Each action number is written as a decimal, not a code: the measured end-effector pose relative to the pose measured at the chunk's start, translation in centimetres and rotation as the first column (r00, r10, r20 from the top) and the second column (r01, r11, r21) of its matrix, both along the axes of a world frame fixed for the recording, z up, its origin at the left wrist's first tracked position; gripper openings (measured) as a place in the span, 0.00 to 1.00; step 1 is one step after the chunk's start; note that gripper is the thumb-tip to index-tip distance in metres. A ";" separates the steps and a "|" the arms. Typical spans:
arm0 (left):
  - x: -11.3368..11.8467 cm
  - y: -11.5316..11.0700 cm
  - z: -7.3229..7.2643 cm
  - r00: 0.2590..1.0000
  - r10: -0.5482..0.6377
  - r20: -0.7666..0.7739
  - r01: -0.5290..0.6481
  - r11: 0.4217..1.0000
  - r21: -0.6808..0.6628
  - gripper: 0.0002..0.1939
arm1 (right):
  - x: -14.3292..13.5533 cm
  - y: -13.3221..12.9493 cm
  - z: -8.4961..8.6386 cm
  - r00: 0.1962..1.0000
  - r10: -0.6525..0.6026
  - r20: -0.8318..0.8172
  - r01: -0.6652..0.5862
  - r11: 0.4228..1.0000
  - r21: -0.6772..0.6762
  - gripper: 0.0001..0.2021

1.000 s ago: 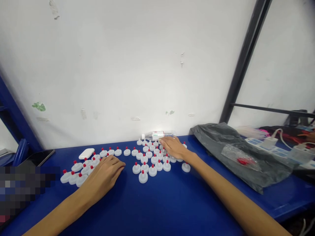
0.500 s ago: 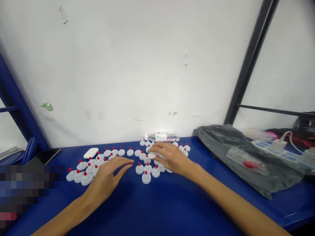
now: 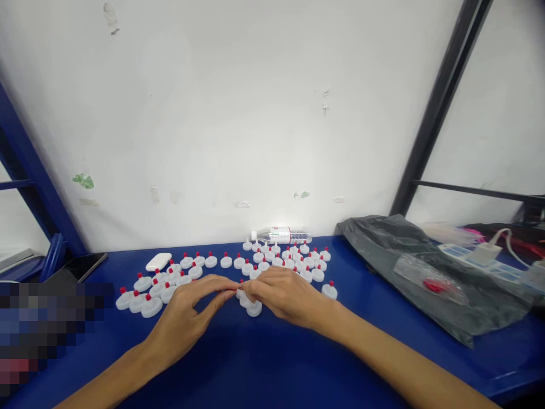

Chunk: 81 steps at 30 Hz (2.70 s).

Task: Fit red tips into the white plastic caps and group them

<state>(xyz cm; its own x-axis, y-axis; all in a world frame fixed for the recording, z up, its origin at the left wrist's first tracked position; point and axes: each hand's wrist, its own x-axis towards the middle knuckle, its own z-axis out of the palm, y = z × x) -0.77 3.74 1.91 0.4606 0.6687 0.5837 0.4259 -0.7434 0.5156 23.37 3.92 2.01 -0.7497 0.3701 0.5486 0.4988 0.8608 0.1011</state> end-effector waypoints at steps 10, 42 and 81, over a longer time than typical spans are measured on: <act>0.0 -0.5 0.4 0.999 0.050 0.011 -0.051 0.999 0.015 0.08 | -0.3 -0.4 0.0 0.982 -0.109 -0.156 0.105 0.994 -0.030 0.14; -0.3 -0.9 0.0 0.980 0.041 -0.193 -0.011 0.988 0.153 0.14 | -0.9 -1.4 0.7 0.974 -0.023 -0.227 0.007 0.998 -0.070 0.18; 0.9 -3.3 -0.7 0.999 -0.032 0.003 0.032 0.981 -0.191 0.19 | -2.0 -2.5 -0.2 0.973 0.036 -0.226 0.024 0.967 0.253 0.17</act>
